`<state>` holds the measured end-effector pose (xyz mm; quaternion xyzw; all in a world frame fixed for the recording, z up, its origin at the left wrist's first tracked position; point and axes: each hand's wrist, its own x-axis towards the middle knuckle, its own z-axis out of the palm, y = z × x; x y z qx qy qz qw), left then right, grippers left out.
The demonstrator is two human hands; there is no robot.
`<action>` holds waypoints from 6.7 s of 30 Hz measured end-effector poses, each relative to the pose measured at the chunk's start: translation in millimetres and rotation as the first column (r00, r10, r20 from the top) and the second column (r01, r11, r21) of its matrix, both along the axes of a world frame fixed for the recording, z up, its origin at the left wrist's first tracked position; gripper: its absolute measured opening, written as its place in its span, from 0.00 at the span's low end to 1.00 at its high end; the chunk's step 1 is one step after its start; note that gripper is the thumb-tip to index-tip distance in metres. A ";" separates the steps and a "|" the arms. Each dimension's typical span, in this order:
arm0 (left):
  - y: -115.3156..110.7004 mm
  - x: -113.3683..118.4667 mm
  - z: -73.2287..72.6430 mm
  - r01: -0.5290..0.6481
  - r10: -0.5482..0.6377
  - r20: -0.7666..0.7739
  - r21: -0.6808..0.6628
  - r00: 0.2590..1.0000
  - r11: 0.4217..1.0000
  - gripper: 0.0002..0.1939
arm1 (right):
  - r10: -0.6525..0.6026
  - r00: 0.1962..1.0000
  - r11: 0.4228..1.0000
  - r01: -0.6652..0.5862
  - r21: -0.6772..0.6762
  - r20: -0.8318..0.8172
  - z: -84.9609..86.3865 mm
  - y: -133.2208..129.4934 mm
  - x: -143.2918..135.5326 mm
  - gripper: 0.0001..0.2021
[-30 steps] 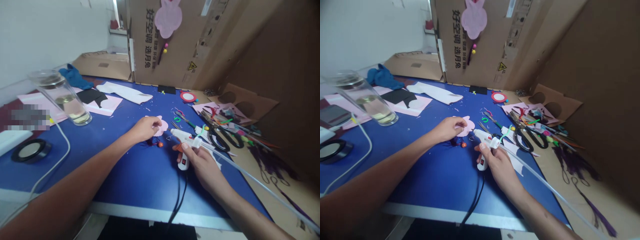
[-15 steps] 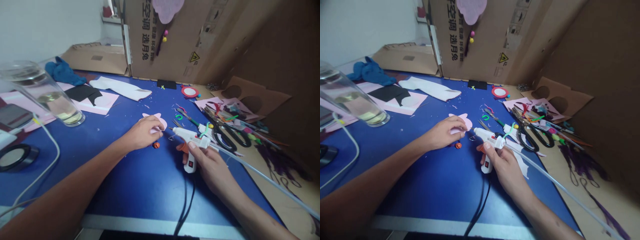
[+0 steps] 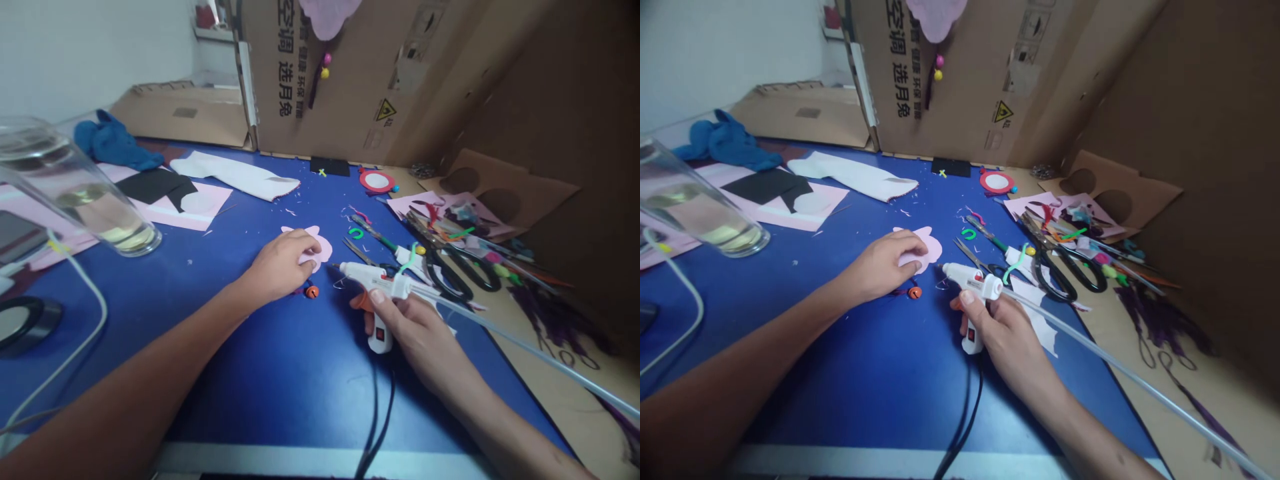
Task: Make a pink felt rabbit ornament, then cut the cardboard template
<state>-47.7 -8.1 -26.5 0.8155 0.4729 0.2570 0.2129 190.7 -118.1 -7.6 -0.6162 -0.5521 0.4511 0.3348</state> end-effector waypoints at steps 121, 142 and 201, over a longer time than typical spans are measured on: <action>-3.2 7.6 -4.7 -0.052 0.052 0.000 0.030 0.999 0.998 0.05 | -0.173 0.787 0.984 0.168 -0.064 -0.592 0.4 25.5 -28.5 0.22; 0.5 5.4 -4.0 -0.049 0.049 -0.036 0.009 0.998 0.999 0.04 | -0.092 0.989 0.980 0.111 0.165 -0.116 -1.7 10.7 -19.2 0.29; 5.8 1.4 -8.2 -0.007 0.008 -0.078 0.016 0.997 1.000 0.12 | -0.093 0.996 0.984 0.094 0.153 -0.012 10.2 17.2 -28.6 0.25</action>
